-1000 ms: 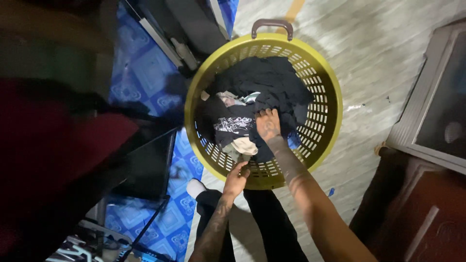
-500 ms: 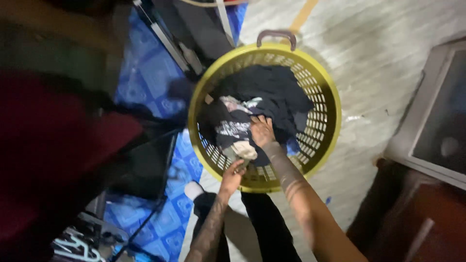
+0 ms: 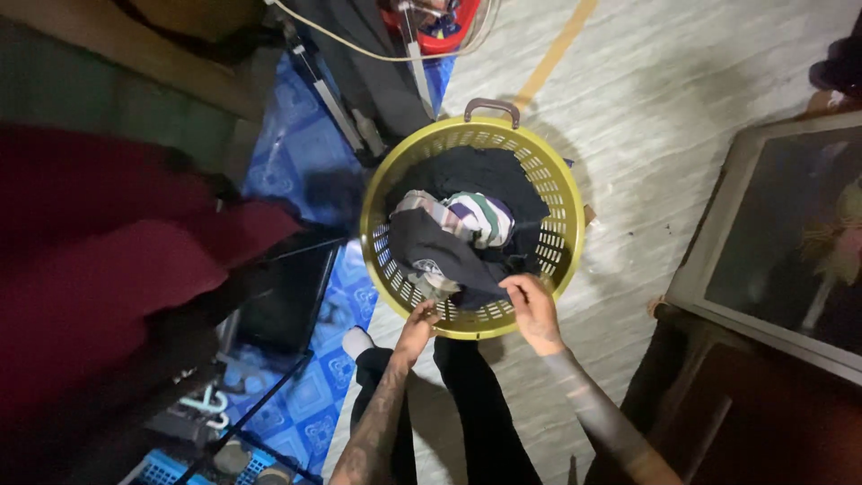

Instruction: The person takes t-shirts from a yellow laundry basket, places each on a plastic hanger, and hangs them on a metal drying rack. The person handles a maroon t-shirt, a dark gray t-shirt, and a black t-shirt, spacing them on the rack.

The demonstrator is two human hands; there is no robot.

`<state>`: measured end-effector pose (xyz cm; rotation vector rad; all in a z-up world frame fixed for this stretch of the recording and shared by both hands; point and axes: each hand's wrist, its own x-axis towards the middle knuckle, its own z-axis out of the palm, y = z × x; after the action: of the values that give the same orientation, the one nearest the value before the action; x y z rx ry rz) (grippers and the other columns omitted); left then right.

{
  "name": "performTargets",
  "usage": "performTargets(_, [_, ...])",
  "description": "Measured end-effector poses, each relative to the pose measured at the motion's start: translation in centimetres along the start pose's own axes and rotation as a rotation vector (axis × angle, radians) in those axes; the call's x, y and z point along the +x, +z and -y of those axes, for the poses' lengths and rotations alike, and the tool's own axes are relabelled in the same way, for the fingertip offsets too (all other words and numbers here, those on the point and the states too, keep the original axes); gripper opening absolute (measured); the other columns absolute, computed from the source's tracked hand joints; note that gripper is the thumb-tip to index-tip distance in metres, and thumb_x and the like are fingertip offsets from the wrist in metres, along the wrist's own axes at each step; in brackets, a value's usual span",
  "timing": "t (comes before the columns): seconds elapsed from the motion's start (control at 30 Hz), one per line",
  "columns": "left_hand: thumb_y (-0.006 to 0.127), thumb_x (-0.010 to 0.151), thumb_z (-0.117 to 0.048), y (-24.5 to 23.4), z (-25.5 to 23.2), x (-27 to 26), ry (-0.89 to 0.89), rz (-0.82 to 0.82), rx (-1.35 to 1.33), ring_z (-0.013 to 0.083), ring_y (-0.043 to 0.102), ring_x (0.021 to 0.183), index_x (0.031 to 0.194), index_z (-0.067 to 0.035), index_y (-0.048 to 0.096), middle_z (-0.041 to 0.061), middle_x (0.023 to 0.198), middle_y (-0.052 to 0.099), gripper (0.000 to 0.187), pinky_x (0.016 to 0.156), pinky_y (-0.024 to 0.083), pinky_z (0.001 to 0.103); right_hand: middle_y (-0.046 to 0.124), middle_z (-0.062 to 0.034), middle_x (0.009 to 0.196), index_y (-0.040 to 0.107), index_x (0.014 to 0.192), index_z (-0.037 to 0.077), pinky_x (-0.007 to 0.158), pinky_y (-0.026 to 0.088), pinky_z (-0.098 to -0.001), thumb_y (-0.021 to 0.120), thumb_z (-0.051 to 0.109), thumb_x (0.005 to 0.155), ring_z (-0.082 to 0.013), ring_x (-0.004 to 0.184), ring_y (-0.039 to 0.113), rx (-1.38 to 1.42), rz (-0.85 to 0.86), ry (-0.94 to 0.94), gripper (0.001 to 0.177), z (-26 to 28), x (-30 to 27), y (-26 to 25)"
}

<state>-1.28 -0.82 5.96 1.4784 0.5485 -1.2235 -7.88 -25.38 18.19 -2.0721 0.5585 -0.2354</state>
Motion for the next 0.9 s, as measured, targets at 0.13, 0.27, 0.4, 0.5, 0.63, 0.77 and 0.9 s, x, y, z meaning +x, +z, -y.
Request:
performTargets(0.13, [0.07,0.094,-0.014,2.4,-5.0,-4.5,0.047,0.049,-0.095,0.0435,0.051,0.135,0.149,-0.006,0.047,0.026,0.15,0.047,0.06,0.105,0.053,0.051,0.056,0.0023,0.089,0.067,0.102,0.012,0.086,0.045,-0.0267,0.056,0.0,0.098,-0.0104,0.088,0.051,0.457,-0.076,0.342,0.016,4.2,-1.5,-2.2])
performTargets(0.27, [0.066,0.09,-0.005,4.2,-10.4,-7.3,0.32,0.136,0.189,0.0543,0.028,0.148,0.164,-0.003,0.008,0.031,0.167,0.014,0.094,0.119,0.038,0.06,0.044,-0.001,0.093,0.052,0.094,0.011,0.089,0.038,-0.025,0.05,-0.005,0.091,-0.0145,0.094,0.048,0.67,-0.135,0.333,0.017,10.3,-2.5,-4.7])
performTargets(0.4, [0.072,0.081,0.0,6.4,-21.5,-17.6,0.658,0.081,0.467,0.0604,0.022,0.147,0.163,0.001,0.007,0.041,0.161,0.019,0.104,0.123,0.024,0.067,0.043,-0.0014,0.098,0.05,0.095,0.009,0.089,0.037,-0.0255,0.051,0.0,0.088,-0.013,0.097,0.047,0.75,-0.135,0.371,0.011,15.1,-3.1,-9.2])
performTargets(0.5, [0.078,0.077,-0.006,8.1,-23.5,-18.1,0.896,0.13,0.719,0.0547,0.031,0.146,0.165,-0.007,0.016,0.034,0.158,0.034,0.108,0.122,0.024,0.064,0.046,-0.0038,0.088,0.049,0.096,0.007,0.072,0.038,-0.0279,0.048,-0.004,0.082,-0.0136,0.081,0.045,0.883,-0.05,0.169,0.018,19.7,-3.3,-13.4])
performTargets(0.63, [0.071,0.085,-0.019,12.1,-24.6,-19.4,1.091,0.311,0.935,0.0357,0.033,0.152,0.161,-0.017,0.032,0.013,0.162,0.04,0.085,0.124,0.025,0.053,0.046,-0.0074,0.087,0.045,0.097,0.006,0.076,0.035,-0.0326,0.049,0.001,0.075,-0.0188,0.087,0.047,1.041,-0.001,0.017,0.023,25.0,-3.1,-18.5])
performTargets(0.77, [0.065,0.094,-0.022,15.4,-25.8,-22.3,1.009,0.426,0.957,0.0357,0.06,0.128,0.12,-0.016,0.074,0.007,0.117,0.073,0.028,0.11,0.046,0.05,0.045,-0.007,0.085,0.041,0.098,0.008,0.085,0.039,-0.0369,0.051,0.003,0.076,-0.0224,0.097,0.052,1.079,-0.086,-0.147,0.025,32.4,-1.9,-23.7])
performTargets(0.9, [0.055,0.091,-0.005,14.8,-30.9,-28.7,1.153,0.343,0.754,0.0494,0.065,0.106,0.11,-0.007,0.069,0.024,0.099,0.071,0.023,0.096,0.051,0.057,0.049,-0.0068,0.081,0.044,0.1,0.008,0.078,0.042,-0.0325,0.052,0.003,0.078,-0.0201,0.086,0.053,1.074,-0.153,-0.307,0.024,37.4,-1.9,-29.9])
